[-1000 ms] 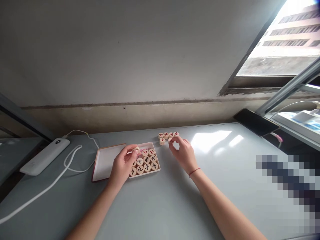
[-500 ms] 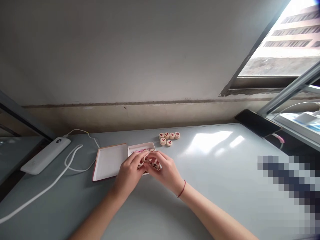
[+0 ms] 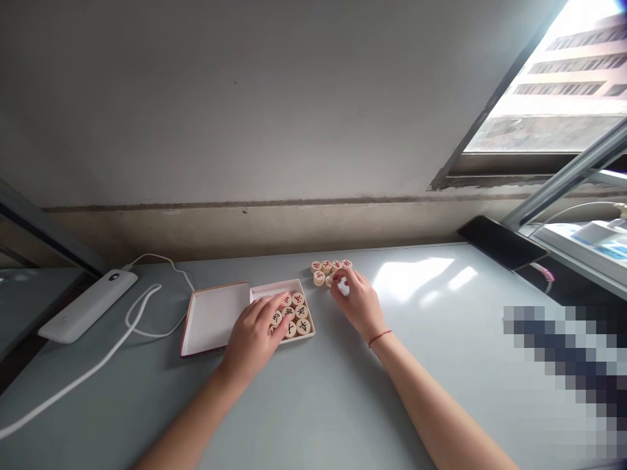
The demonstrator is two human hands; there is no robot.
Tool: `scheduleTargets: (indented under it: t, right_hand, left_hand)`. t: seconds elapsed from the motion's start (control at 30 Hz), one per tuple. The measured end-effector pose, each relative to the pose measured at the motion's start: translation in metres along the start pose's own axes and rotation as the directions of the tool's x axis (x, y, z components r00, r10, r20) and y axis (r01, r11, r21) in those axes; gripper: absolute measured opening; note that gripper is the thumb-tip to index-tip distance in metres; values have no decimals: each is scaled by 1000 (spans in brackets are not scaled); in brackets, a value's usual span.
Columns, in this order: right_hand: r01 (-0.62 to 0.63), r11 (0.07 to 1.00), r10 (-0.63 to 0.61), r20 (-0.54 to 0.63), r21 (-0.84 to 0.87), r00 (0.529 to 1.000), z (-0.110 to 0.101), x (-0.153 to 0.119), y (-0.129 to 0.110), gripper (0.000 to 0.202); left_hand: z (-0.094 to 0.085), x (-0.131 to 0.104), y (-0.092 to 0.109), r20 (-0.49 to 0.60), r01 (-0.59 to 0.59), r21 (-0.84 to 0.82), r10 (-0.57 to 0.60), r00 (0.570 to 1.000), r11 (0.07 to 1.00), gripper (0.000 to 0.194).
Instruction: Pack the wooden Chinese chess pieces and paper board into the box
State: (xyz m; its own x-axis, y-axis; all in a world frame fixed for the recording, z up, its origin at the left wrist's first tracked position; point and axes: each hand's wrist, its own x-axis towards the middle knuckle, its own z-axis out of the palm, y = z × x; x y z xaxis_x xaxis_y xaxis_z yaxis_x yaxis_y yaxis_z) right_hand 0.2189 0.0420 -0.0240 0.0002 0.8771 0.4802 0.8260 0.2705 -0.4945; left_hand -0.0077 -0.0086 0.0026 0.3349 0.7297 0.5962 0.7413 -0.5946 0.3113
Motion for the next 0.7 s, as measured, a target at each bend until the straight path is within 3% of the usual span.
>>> scheduleTargets:
  t: [0.17,0.43,0.57,0.7]
  right_hand:
    - [9,996,-2,76,-86,997,10,-1,12,14]
    - [19,995,-16,33,-94,999,17,0,15,22]
    - [71,996,-75,-81,-61,994,9,-3,-1,24]
    - [159,972,-176,90,173,980,6,-11,-28,28]
  left_hand:
    - [1,-2,-2,26,26,-22,-25,999,999,29]
    - [1,-2,-6,54,89,14,-90,995,996,25]
    - [2,3,-12,98,160,143,-175,980,977,25]
    - [3,16,-14,230,223,247,-280,932,943,29]
